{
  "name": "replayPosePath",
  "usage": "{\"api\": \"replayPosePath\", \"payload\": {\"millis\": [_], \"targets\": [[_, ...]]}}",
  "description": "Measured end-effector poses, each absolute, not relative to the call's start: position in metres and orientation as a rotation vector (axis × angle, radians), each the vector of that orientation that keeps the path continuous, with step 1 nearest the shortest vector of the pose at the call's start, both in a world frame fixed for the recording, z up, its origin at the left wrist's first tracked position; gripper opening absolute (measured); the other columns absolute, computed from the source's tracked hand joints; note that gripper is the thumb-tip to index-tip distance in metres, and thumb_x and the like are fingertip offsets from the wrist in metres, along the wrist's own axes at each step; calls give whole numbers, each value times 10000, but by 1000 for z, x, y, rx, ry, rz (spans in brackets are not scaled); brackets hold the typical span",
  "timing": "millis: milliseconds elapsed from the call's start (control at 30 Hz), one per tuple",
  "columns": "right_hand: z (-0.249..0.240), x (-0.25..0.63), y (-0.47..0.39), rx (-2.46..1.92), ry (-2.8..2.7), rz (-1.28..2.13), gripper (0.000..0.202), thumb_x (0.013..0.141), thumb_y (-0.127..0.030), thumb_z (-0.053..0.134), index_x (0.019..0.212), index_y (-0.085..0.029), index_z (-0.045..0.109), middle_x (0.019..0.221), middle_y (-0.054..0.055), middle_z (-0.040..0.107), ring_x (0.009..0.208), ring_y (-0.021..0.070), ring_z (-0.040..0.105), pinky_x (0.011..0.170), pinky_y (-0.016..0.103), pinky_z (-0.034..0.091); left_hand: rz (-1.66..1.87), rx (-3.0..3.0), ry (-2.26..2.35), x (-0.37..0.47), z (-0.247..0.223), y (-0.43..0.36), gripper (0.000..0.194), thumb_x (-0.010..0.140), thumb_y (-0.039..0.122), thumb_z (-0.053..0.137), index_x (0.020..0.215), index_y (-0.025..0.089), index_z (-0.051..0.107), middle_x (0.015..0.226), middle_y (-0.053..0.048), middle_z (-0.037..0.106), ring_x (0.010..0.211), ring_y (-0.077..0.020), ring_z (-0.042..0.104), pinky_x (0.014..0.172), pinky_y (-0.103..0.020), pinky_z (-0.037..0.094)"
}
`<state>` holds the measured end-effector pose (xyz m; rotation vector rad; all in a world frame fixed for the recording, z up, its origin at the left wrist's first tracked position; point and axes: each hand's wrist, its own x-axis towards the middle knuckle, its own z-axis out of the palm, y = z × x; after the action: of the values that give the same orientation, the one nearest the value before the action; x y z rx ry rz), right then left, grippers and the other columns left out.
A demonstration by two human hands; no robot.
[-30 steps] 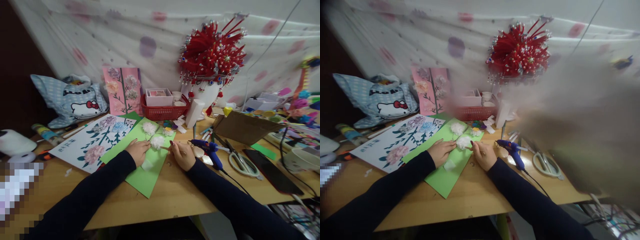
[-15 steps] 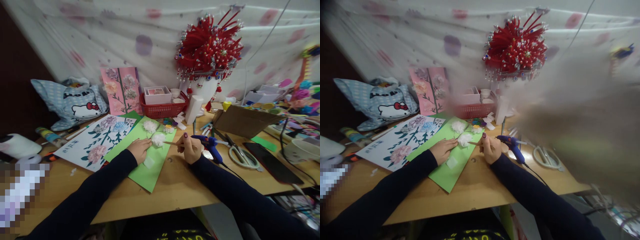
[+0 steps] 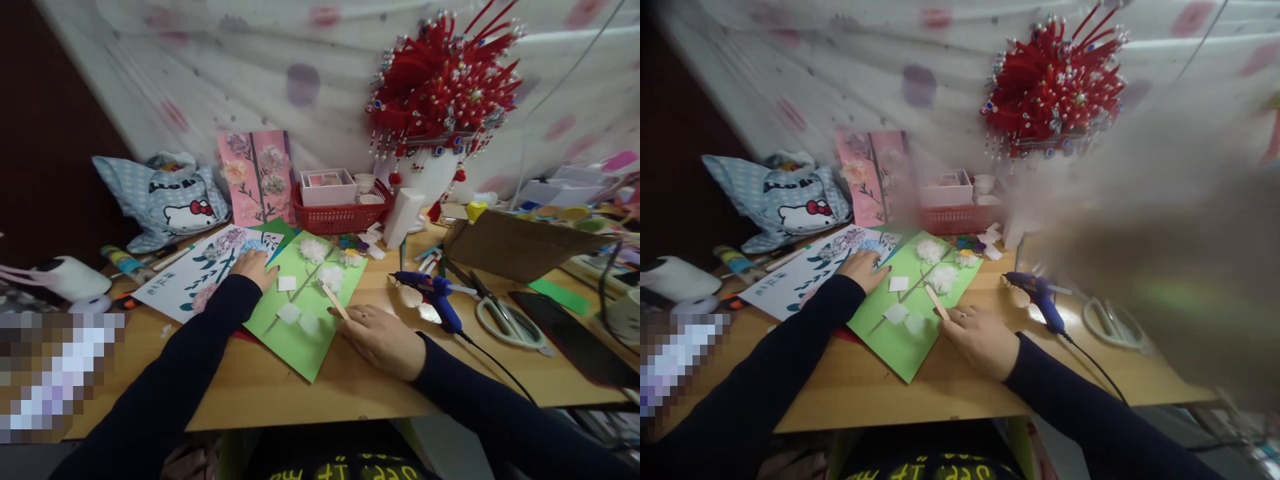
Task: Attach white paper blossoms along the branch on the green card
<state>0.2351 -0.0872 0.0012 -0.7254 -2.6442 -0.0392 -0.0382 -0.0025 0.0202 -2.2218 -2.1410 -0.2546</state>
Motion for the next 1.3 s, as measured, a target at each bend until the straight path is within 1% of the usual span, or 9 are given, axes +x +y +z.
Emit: {"api": "replayPosePath", "payload": {"millis": [100,267,633,767,867,1000,1133,1233,1300], "targets": [[-3,234,-84,-685,-2678,-96,223,931,-105,325,902,-160,539,878,107,674,849,195,609,741,329,485,-91,-2110,-2407,-47,22,-1,442,777,475,524,1057,140,593,1014,-152,657,959,-299,618,795,-354,469],[-4,232,-80,-702,-2720,-143,247,948,-139,328,797,-161,522,662,55,606,624,161,545,616,274,455,-204,-2316,-2429,-58,13,8,223,743,352,569,891,189,596,706,-31,626,695,-205,599,612,-270,396],[23,233,-97,-490,-2399,-158,225,925,-275,426,723,-199,488,625,43,642,573,150,602,547,264,455,-148,-2863,-2167,-98,32,40,168,577,333,654,643,187,605,428,57,476,440,-123,432,500,-224,332],[23,244,-95,-502,-2360,-64,270,951,-305,309,958,-173,544,746,74,673,604,165,626,559,290,477,-96,-2879,-2119,-100,40,52,178,567,327,663,672,184,654,449,49,511,470,-128,465,519,-220,351],[19,240,-92,-587,-2270,72,413,966,-382,259,1247,-142,444,823,75,666,637,164,640,585,293,506,-174,-2719,-2147,-101,54,51,221,606,290,643,781,163,684,558,13,583,575,-155,517,583,-236,366],[17,229,-87,-646,-2186,113,476,954,-405,331,1358,-154,362,981,106,667,781,193,668,685,326,532,-435,-2643,-1953,-99,68,16,246,691,292,622,883,160,700,756,-19,648,695,-152,549,665,-239,386],[18,231,-84,-632,-2162,109,347,933,-289,403,1251,-184,494,909,78,694,781,191,675,677,315,525,-553,-3087,-1747,-91,56,-40,223,723,369,648,808,173,713,716,-7,611,647,-124,546,646,-226,418],[16,236,-85,-549,-2085,100,204,900,-273,463,986,-209,637,737,50,677,650,173,646,576,289,490,-389,-3145,-1688,-86,37,-62,214,695,349,701,817,173,702,768,-21,580,706,-141,546,666,-239,424],[14,237,-88,-576,-2030,130,232,900,-296,469,784,-210,650,635,46,643,568,162,611,525,285,460,-286,-3099,-1728,-84,28,-65,169,680,314,721,758,167,691,777,-32,567,743,-161,545,682,-253,421]]}}
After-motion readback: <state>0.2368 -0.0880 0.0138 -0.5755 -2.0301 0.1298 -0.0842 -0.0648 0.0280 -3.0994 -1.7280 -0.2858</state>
